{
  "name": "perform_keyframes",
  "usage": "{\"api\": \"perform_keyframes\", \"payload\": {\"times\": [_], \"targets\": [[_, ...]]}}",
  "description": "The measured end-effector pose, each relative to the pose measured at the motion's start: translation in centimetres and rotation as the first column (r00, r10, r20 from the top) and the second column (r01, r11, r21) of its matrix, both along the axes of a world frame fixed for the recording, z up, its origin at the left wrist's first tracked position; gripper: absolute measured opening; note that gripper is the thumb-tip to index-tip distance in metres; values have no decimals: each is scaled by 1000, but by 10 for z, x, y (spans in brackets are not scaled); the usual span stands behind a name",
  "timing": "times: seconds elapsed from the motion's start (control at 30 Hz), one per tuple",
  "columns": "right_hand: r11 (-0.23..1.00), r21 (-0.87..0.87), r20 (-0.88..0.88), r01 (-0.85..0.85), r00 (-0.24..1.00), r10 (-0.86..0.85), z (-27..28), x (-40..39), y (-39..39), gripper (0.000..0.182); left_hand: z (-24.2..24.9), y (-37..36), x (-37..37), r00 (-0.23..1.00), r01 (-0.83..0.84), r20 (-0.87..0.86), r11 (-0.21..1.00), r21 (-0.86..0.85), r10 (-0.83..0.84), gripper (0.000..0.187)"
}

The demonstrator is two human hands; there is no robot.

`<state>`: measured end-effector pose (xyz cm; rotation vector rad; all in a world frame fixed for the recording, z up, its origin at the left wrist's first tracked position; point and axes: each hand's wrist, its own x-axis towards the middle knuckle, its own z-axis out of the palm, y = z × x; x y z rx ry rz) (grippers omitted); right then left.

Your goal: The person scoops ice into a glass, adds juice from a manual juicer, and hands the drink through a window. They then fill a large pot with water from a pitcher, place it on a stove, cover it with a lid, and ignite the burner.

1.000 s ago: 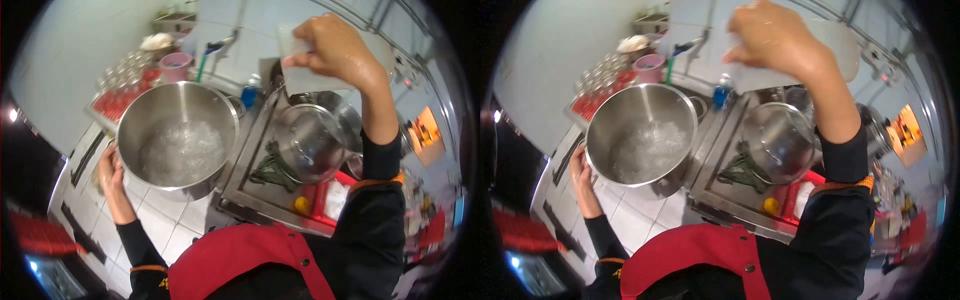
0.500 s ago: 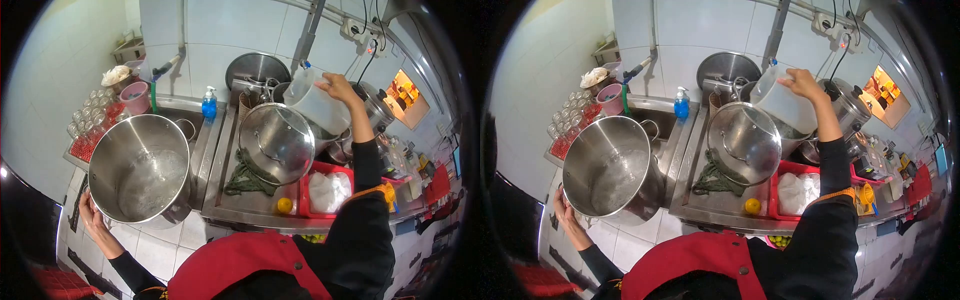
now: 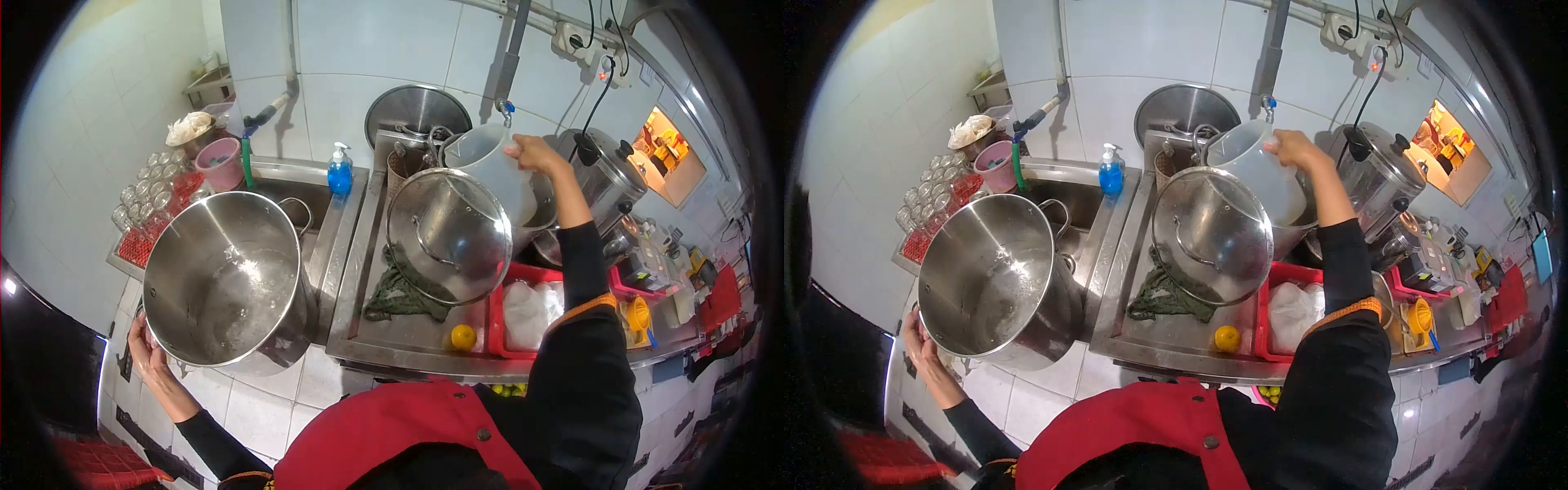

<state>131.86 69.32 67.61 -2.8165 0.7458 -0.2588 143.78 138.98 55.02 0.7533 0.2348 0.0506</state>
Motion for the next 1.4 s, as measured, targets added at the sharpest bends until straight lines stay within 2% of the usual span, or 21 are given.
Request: {"api": "perform_keyframes", "payload": {"times": [0.07,0.13,0.2,0.23,0.3,0.4,0.53,0.6,0.7,0.83,0.9,0.93,1.0,1.03,1.1,1.13,1.2,1.23,1.3,1.33,1.4], "targets": [[991,-105,-46,-87,996,82,-13,10,-1,43,-1,3,1,1000,-23,-5,999,24,23,12],[996,-69,-109,-55,993,47,-23,14,-3,39,-12,13,8,999,32,28,999,17,-33,11],[936,-292,-162,-198,974,155,-43,23,-13,36,-11,12,8,999,19,25,999,32,-20,11],[937,-289,-162,-199,974,157,-50,29,-15,36,-10,11,8,1000,12,20,999,47,-13,12],[909,-321,-287,-267,942,175,-61,42,-21,32,-9,9,7,1000,8,27,999,34,-8,12],[892,-299,-298,-340,921,251,-71,54,-18,29,0,-1,1,1000,-19,8,1000,23,19,13],[912,-267,-306,-312,925,227,-86,63,-18,25,7,-8,-5,997,-73,-33,997,-7,73,16],[900,-286,-332,-329,915,229,-88,61,-13,24,1,-1,0,999,-30,-20,1000,3,30,17],[919,-229,-289,-322,924,252,-114,69,-39,26,0,0,2,1000,9,-13,1000,7,-9,18],[903,-285,-181,-321,943,278,-102,42,-30,31,0,0,3,1000,-12,-28,1000,1,12,19],[997,8,90,-80,993,79,-90,22,-33,38,4,-4,0,999,-38,-33,999,6,38,18],[997,6,92,-78,993,77,-91,15,-42,38,5,-6,-2,997,-63,-42,998,14,64,18],[976,214,321,50,940,-118,-97,1,-65,40,6,-6,-1,997,-71,-41,997,16,72,18],[975,213,322,54,939,-123,-101,-5,-71,40,5,-6,-1,996,-80,-42,997,20,81,17],[850,520,570,-82,775,-274,-111,-16,-82,34,-5,6,7,999,-29,-24,1000,0,29,17],[850,520,571,-80,773,-277,-109,-20,-79,34,-6,7,8,1000,18,-6,1000,-17,-18,17],[721,668,652,-184,612,-448,-105,-28,-76,23,-5,6,6,1000,25,-8,1000,-16,-25,17],[719,670,653,-184,608,-452,-103,-33,-75,23,-2,4,5,999,30,-12,999,-16,-30,17],[639,685,710,-349,516,-479,-97,-46,-76,17,-8,10,8,999,43,10,999,5,-43,16],[640,684,712,-350,512,-481,-92,-52,-73,17,-10,12,10,998,52,28,998,23,-52,16],[614,659,752,-434,360,-552,-80,-63,-64,19,-8,11,10,998,64,27,998,28,-65,16]]}}
